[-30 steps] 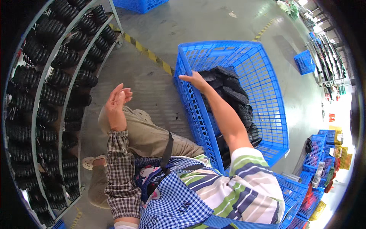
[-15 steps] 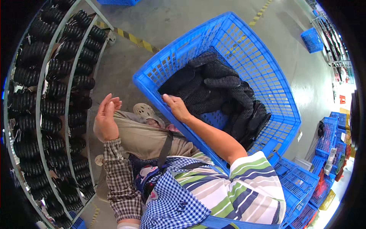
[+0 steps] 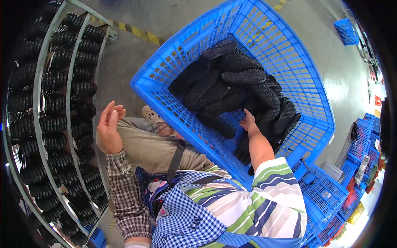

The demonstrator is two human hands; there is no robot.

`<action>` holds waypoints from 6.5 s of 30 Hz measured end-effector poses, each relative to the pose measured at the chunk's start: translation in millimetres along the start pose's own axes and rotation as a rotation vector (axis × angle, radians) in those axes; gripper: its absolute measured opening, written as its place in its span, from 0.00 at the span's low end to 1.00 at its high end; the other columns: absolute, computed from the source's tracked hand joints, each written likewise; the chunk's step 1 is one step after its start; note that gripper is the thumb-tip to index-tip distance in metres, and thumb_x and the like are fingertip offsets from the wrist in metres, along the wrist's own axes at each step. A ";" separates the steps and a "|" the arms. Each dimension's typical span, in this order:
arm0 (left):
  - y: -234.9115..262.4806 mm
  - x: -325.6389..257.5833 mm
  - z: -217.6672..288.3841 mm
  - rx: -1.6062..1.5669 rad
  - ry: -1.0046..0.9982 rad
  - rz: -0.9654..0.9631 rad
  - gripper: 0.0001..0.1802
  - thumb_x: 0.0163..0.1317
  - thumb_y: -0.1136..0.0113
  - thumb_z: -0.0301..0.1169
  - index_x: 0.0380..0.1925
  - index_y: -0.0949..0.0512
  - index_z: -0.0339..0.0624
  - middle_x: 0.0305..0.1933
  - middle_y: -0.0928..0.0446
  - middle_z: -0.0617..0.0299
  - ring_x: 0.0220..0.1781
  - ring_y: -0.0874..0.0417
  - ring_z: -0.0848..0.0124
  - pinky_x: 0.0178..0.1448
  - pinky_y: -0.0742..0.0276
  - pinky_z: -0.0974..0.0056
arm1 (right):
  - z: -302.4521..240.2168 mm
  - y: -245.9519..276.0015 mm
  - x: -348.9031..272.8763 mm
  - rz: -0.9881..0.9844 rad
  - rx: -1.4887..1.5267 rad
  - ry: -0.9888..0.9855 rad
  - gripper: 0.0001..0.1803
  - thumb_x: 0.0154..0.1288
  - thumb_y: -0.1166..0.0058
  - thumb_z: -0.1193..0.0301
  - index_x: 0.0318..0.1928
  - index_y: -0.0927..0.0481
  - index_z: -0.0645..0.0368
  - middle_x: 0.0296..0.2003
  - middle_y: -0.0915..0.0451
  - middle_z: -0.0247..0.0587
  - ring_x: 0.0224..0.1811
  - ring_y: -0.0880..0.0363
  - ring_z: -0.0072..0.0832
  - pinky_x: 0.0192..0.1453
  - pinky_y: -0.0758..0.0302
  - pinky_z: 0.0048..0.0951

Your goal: The person takes shoe soles from a blue crate, turns them over by hand, and stacks them onto a shelf rack and arranges soles inside the crate.

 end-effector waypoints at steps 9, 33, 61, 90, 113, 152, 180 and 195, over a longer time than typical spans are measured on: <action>6.1 -0.8 0.3 0.095 0.030 0.033 0.18 0.70 0.50 0.27 0.57 0.27 0.31 0.48 0.20 0.53 0.48 0.18 0.67 0.56 0.23 0.64 | 47.5 -107.4 -46.2 -0.186 -1.297 0.526 0.32 0.49 0.33 0.59 0.53 0.24 0.62 0.50 0.21 0.59 0.55 0.23 0.54 0.60 0.26 0.49; -0.6 5.4 1.5 0.083 0.019 0.024 0.17 0.71 0.50 0.27 0.57 0.26 0.33 0.48 0.20 0.53 0.47 0.18 0.67 0.55 0.22 0.63 | -110.2 -143.6 -91.2 0.111 -1.658 1.049 0.45 0.39 0.25 0.65 0.60 0.34 0.50 0.60 0.37 0.47 0.66 0.40 0.52 0.57 0.28 0.55; 4.1 5.0 -1.3 -0.020 0.028 0.040 0.18 0.69 0.51 0.25 0.57 0.26 0.32 0.47 0.19 0.51 0.47 0.18 0.66 0.55 0.22 0.62 | -150.7 -333.5 -195.3 0.080 -1.717 2.241 0.31 0.58 0.45 0.64 0.63 0.31 0.53 0.60 0.30 0.50 0.62 0.35 0.48 0.64 0.38 0.56; 7.4 2.8 -0.1 -0.149 0.030 0.030 0.18 0.68 0.49 0.23 0.58 0.27 0.32 0.49 0.20 0.52 0.49 0.19 0.67 0.57 0.25 0.63 | -150.4 -361.5 -117.8 -0.398 -2.107 0.978 0.51 0.31 0.23 0.53 0.61 0.30 0.53 0.56 0.24 0.49 0.62 0.30 0.53 0.60 0.29 0.56; 6.7 1.9 -2.0 -0.140 0.043 0.027 0.18 0.69 0.49 0.23 0.58 0.27 0.31 0.49 0.20 0.53 0.50 0.20 0.68 0.58 0.26 0.64 | -168.0 -295.7 -182.9 -0.390 -1.979 2.011 0.34 0.42 0.34 0.72 0.55 0.29 0.56 0.56 0.28 0.45 0.62 0.32 0.47 0.66 0.34 0.43; 13.0 2.8 -1.7 -0.255 0.019 0.092 0.18 0.68 0.47 0.22 0.57 0.27 0.32 0.48 0.20 0.54 0.48 0.19 0.70 0.56 0.24 0.66 | -132.2 -379.2 -170.4 -0.072 -2.128 1.851 0.17 0.58 0.44 0.68 0.49 0.27 0.52 0.45 0.25 0.43 0.52 0.26 0.42 0.53 0.29 0.53; 15.9 -111.0 -38.3 -1.369 0.333 -0.213 0.37 0.63 0.43 0.50 0.64 0.35 0.35 0.63 0.28 0.49 0.63 0.25 0.59 0.68 0.31 0.55 | -40.1 -321.4 -576.1 -1.429 -0.689 0.686 0.25 0.56 0.38 0.74 0.55 0.26 0.65 0.46 0.19 0.39 0.47 0.21 0.27 0.55 0.25 0.29; 144.7 -149.9 -75.9 -1.308 -0.004 0.324 0.29 0.62 0.47 0.40 0.57 0.28 0.30 0.58 0.23 0.47 0.57 0.21 0.56 0.64 0.27 0.55 | 56.5 -406.3 -625.4 -1.734 -0.604 0.425 0.26 0.75 0.55 0.59 0.64 0.31 0.64 0.56 0.23 0.40 0.54 0.23 0.26 0.59 0.28 0.27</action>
Point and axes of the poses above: each hand's wrist, its own x-axis towards the middle knuckle, its own y-axis out of the back of the hand, z = x × y, the point moved 9 cm from there along x, towards the middle knuckle
